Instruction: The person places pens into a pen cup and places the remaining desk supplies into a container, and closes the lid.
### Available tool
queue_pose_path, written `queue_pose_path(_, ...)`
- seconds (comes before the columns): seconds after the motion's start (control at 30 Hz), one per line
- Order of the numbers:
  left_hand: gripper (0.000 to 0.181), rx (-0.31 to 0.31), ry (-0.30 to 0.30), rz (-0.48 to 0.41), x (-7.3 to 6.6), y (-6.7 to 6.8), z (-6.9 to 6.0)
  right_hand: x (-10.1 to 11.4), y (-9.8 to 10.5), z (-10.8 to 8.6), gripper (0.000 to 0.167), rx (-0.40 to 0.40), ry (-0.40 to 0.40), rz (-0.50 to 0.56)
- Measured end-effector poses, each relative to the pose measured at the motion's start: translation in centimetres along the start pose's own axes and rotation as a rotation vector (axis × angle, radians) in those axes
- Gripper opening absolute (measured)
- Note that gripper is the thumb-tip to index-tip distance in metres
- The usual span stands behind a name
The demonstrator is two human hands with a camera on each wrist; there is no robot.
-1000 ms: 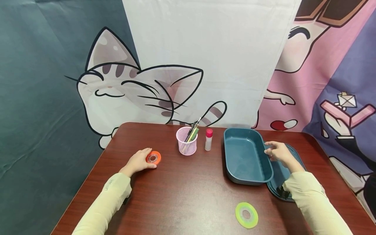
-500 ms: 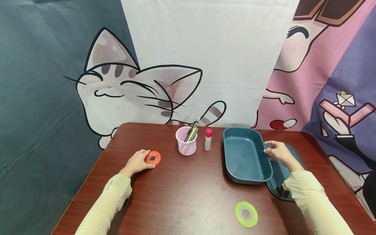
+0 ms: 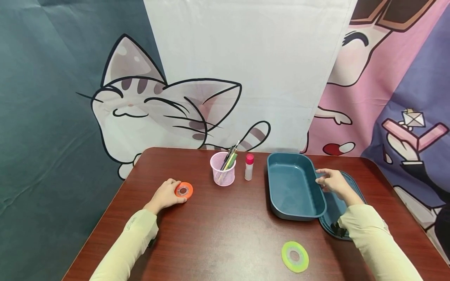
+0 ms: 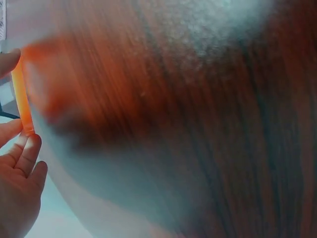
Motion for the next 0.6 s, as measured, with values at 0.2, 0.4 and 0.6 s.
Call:
queue_pose_path(0.2,0.074,-0.029,-0.036,-0.03,-0.6,0.3,-0.2,0.1,0.0,0.0,0.047,0.001,0.003,0.0)
queue_pose_path(0.4,0.072,-0.075,-0.072,-0.04,-1.5,0.4,-0.3,0.1,0.0,-0.1,0.047,0.0,0.009,-0.001)
queue_pose_path(0.6,0.071,-0.107,-0.127,-0.052,-2.9,0.6,-0.2,0.1,0.0,-0.1,0.046,-0.005,0.011,-0.006)
Point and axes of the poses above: each hand's wrist, its own z-axis towards the middle knuckle, its own y-axis out of the back of the hand, x = y × z, the point moved 1 cm from there along z, towards the middle knuckle, and after that the axes turned 4 degrees about -z, right-handed, at the moved point
